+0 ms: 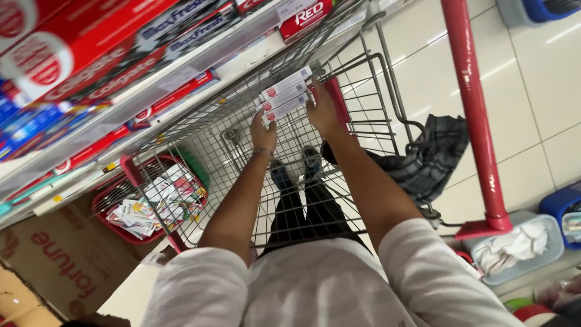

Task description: Selecting several tubes of toothpaste from a shelf and placing them into a shopping cart.

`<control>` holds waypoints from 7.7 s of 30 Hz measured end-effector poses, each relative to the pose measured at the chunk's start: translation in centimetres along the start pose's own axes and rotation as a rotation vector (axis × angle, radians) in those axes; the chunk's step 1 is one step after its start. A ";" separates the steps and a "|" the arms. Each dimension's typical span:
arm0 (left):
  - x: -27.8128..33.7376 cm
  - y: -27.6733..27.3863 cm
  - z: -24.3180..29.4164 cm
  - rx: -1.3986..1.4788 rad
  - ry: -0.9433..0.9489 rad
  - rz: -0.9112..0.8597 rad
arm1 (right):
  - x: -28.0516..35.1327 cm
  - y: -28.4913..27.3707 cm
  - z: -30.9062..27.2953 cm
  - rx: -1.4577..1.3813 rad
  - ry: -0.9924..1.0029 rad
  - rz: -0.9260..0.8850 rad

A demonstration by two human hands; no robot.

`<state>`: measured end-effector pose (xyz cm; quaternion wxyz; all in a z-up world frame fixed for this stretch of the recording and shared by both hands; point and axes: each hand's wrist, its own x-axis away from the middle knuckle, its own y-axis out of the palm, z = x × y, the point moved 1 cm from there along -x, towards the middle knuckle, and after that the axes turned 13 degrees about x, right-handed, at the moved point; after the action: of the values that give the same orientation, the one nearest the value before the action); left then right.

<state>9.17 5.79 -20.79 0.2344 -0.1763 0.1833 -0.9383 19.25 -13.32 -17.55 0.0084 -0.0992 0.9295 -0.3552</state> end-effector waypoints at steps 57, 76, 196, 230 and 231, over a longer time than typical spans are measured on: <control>20.5 -4.9 20.5 0.932 -0.623 -0.980 | 19.0 -28.8 -5.5 0.127 0.562 0.358; 20.9 -6.2 18.1 0.897 -0.633 -0.887 | 16.3 -27.3 -3.9 0.101 0.397 0.362; 16.3 -9.1 23.6 0.965 -0.393 -0.667 | 20.6 -19.2 -18.8 -0.321 -0.205 0.049; 19.1 -7.6 21.9 0.673 -0.386 -0.747 | 19.8 -21.3 -16.3 0.153 -0.466 0.370; 19.6 -7.5 22.9 0.663 -0.394 -0.793 | 18.7 -21.9 -15.6 0.125 -0.293 0.458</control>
<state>-0.36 -3.88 7.19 -0.0641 -0.3207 -0.2496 -0.9114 3.47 -22.53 9.64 0.2289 0.0641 0.8927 -0.3828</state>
